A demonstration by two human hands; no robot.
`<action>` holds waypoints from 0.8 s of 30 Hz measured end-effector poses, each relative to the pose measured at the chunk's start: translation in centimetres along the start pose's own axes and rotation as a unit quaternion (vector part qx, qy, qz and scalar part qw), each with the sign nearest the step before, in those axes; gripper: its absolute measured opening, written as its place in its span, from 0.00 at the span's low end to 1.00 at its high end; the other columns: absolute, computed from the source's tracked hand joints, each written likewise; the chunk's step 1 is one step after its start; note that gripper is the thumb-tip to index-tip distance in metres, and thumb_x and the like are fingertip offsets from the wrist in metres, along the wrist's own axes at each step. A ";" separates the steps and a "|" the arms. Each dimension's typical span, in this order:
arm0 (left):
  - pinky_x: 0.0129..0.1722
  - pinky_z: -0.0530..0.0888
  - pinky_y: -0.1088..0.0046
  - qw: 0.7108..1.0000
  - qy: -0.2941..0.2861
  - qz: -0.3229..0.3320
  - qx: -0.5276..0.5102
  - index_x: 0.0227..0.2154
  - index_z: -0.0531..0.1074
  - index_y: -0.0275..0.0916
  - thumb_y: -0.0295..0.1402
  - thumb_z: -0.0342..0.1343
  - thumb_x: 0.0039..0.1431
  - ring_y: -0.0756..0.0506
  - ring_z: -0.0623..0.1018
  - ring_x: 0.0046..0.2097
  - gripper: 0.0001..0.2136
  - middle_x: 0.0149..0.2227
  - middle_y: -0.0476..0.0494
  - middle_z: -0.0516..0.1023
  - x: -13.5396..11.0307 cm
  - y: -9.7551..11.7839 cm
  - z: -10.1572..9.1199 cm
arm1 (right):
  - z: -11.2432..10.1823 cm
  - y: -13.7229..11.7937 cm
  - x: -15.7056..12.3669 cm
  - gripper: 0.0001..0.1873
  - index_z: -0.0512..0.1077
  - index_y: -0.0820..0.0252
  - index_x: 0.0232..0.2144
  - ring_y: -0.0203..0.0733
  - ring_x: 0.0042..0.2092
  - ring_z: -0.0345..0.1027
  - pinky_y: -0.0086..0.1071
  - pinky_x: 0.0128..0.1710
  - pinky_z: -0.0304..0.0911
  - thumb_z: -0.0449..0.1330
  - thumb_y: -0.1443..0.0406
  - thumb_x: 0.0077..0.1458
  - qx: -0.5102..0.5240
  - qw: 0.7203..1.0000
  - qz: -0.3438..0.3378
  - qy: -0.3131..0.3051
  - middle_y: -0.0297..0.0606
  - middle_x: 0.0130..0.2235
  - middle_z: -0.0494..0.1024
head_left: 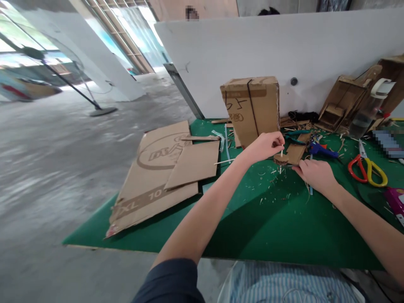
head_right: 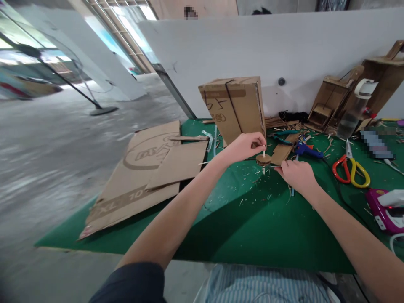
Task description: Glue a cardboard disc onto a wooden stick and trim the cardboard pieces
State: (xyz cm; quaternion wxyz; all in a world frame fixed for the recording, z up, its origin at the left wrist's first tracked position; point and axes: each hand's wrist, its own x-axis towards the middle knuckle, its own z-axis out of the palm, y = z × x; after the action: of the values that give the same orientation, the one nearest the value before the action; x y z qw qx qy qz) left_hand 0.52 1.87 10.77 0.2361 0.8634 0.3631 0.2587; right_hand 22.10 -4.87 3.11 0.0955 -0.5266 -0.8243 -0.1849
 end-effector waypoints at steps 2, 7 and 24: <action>0.36 0.71 0.71 1.000 0.003 0.009 0.012 0.33 0.69 0.38 0.31 0.54 0.58 0.49 0.77 0.35 0.03 0.33 0.46 0.78 0.1 0.2 0.3 | -0.1 -0.2 0.0 0.30 0.72 0.63 0.30 0.39 0.28 0.69 0.33 0.24 0.39 0.38 0.53 0.67 -0.005 1.000 0.004 -0.006 0.44 0.28 0.77; 0.34 0.71 0.72 1.000 0.015 0.010 0.020 0.31 0.68 0.39 0.31 0.54 0.58 0.49 0.77 0.34 0.03 0.30 0.47 0.77 0.4 0.3 0.6 | -0.1 -0.8 0.2 0.30 0.73 0.63 0.32 0.40 0.28 0.71 0.32 0.23 0.39 0.37 0.53 0.67 -0.015 0.999 0.020 -0.025 0.43 0.28 0.78; 0.35 0.71 0.71 1.000 0.029 -0.001 0.002 0.31 0.69 0.38 0.31 0.55 0.58 0.48 0.78 0.35 0.03 0.32 0.46 0.79 0.4 -1.1 0.5 | 0.2 -0.8 0.2 0.31 0.72 0.62 0.28 0.36 0.23 0.67 0.31 0.23 0.37 0.37 0.52 0.67 -0.016 1.000 0.019 -0.009 0.41 0.25 0.76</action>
State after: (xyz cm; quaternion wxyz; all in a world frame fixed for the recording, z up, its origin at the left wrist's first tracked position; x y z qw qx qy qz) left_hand 0.56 2.75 9.88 0.2236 0.8558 0.3711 0.2827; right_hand 21.24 -4.89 2.82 0.0830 -0.5449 -0.8123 -0.1909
